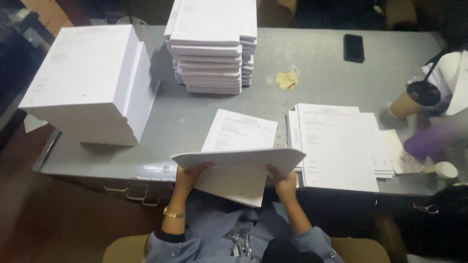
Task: Counting and stacking printed sheets of paper in a print shop.
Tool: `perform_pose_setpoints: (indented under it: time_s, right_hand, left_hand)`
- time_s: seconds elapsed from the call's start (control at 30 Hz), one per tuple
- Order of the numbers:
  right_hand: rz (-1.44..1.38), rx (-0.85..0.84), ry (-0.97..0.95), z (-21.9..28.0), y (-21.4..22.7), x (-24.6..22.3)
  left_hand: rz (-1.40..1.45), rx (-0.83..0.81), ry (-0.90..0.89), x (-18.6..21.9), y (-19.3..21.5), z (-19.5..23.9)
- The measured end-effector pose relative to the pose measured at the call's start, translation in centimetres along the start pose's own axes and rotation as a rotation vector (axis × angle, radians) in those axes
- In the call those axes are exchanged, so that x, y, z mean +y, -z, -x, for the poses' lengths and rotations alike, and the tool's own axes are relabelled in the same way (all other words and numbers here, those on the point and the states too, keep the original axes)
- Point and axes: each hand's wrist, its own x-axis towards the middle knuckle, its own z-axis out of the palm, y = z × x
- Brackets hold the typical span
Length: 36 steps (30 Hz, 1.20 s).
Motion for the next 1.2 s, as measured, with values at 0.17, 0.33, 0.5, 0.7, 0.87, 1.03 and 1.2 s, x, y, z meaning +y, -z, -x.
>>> perform_pose_setpoints:
  time_s: [0.17, 0.33, 0.5, 0.7, 0.87, 1.03, 1.2]
  right_hand:
    - [0.069, -0.023, 0.122, -0.5, 0.9, -2.8]
    - [0.233, -0.324, 0.226, 0.3, 5.0, -14.3]
    - [-0.528, -0.869, -0.001, 3.3, 9.1, -14.8]
    - [-0.633, -0.316, -0.264, 8.3, 3.1, -10.3]
    - [-0.595, -0.129, -0.245, 5.5, 3.3, -8.4]
    - [-0.614, 0.123, -0.091, 0.9, 8.7, -4.8]
    - [-0.528, 0.271, -0.043, -3.5, 16.5, -5.0]
  left_hand:
    - [-0.208, -0.101, -0.172, 1.7, 2.2, -0.1]
    - [-0.225, -0.177, -0.01, 9.8, 3.7, 4.4]
    - [0.201, -0.311, 0.161, 6.5, 2.5, 4.3]
    - [0.395, -0.291, 0.196, 1.2, -1.0, 4.9]
    - [0.426, -0.313, 0.166, 4.1, -3.6, 5.2]
    - [0.334, -0.673, -0.069, 9.5, -5.2, 5.8]
    - [0.224, -0.539, -0.229, 11.5, -7.4, 4.5]
